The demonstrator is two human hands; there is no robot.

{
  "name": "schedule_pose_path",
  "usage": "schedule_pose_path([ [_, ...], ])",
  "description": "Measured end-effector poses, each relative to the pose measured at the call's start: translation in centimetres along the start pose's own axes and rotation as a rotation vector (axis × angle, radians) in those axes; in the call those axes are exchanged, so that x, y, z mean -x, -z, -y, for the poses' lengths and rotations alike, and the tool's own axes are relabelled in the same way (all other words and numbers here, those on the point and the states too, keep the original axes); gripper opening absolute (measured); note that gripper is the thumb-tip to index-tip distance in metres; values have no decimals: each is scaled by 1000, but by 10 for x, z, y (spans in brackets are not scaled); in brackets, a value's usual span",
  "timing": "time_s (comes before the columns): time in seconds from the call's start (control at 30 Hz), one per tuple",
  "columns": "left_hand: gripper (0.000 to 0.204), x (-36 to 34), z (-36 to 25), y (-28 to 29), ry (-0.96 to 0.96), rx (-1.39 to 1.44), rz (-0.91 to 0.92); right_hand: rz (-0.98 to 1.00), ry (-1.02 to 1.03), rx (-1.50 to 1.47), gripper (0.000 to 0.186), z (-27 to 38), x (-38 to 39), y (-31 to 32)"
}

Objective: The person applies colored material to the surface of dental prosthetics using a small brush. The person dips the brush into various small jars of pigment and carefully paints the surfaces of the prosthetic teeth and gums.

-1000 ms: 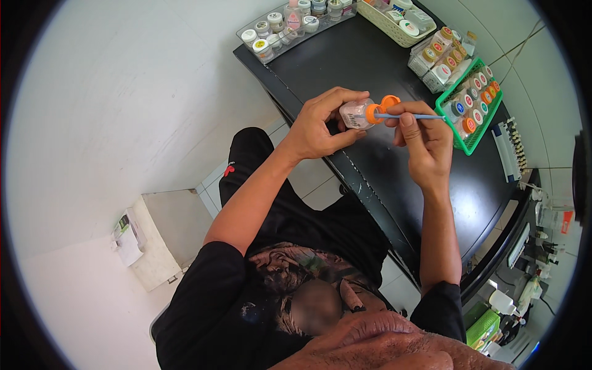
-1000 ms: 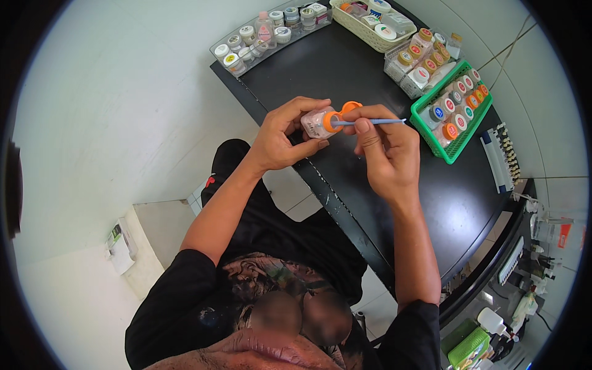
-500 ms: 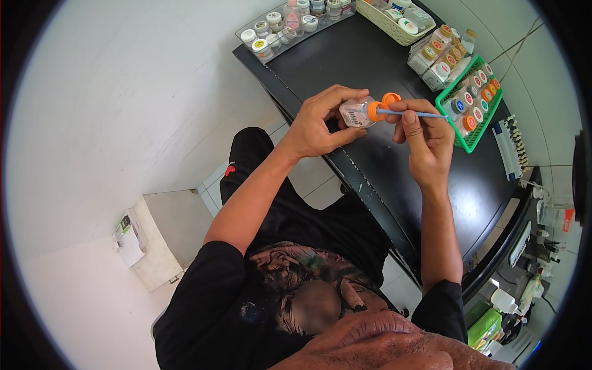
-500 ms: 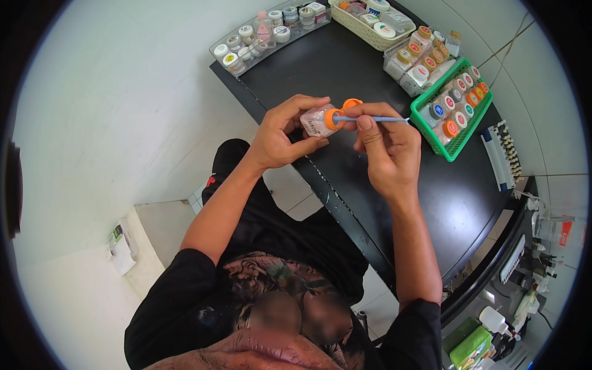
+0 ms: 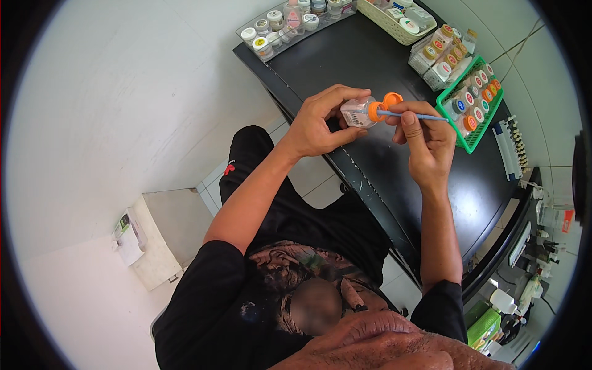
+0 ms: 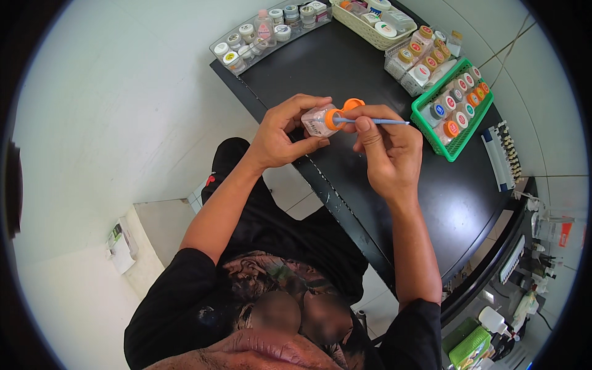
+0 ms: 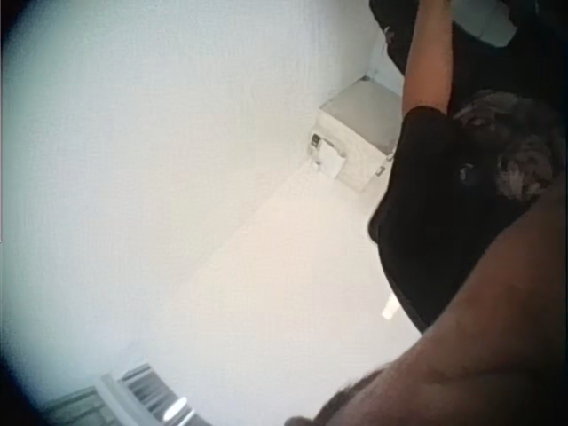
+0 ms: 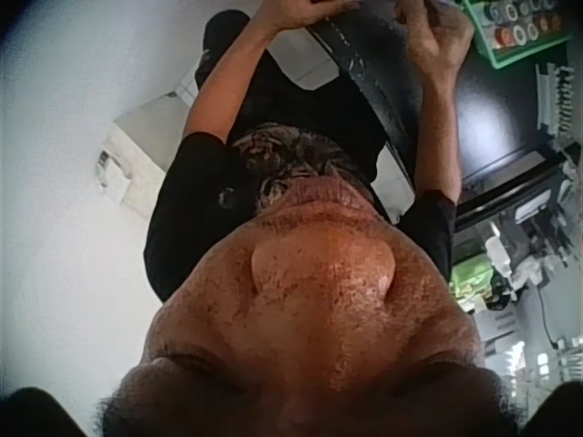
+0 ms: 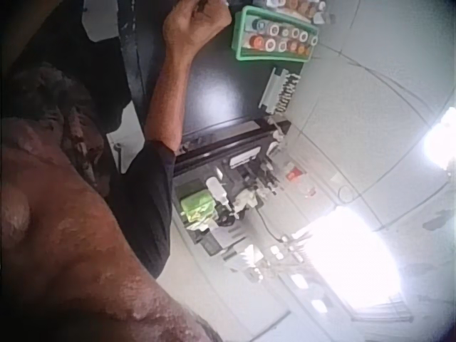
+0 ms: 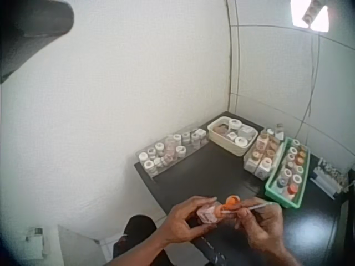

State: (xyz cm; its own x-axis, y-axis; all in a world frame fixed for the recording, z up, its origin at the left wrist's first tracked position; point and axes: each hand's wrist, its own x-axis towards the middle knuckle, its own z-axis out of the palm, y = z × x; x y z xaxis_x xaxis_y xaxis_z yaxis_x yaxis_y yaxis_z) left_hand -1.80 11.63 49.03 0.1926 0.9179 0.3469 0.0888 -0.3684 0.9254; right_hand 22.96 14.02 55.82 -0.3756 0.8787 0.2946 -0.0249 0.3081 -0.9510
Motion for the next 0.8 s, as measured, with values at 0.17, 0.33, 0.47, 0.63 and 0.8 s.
schedule_pose_path([
  [0.17, 70, -1, -4, 0, -43, -45, 21, -64, 34, 12, 24, -1, -1, 2],
  [0.33, 69, -1, -7, 0, -36, -48, 20, 24, 12, 17, 24, 0, -2, 3],
  [0.47, 70, -1, -6, 0, -32, -37, 30, -35, 42, 44, 25, 1, -1, 1],
  [0.63, 70, 1, -3, 0, 52, 24, 46, 24, 10, 96, 25, 2, -1, 4],
  [0.8, 66, -1, -4, 3, 66, 44, 84, -85, -22, 23, 24, 2, -2, 5],
])
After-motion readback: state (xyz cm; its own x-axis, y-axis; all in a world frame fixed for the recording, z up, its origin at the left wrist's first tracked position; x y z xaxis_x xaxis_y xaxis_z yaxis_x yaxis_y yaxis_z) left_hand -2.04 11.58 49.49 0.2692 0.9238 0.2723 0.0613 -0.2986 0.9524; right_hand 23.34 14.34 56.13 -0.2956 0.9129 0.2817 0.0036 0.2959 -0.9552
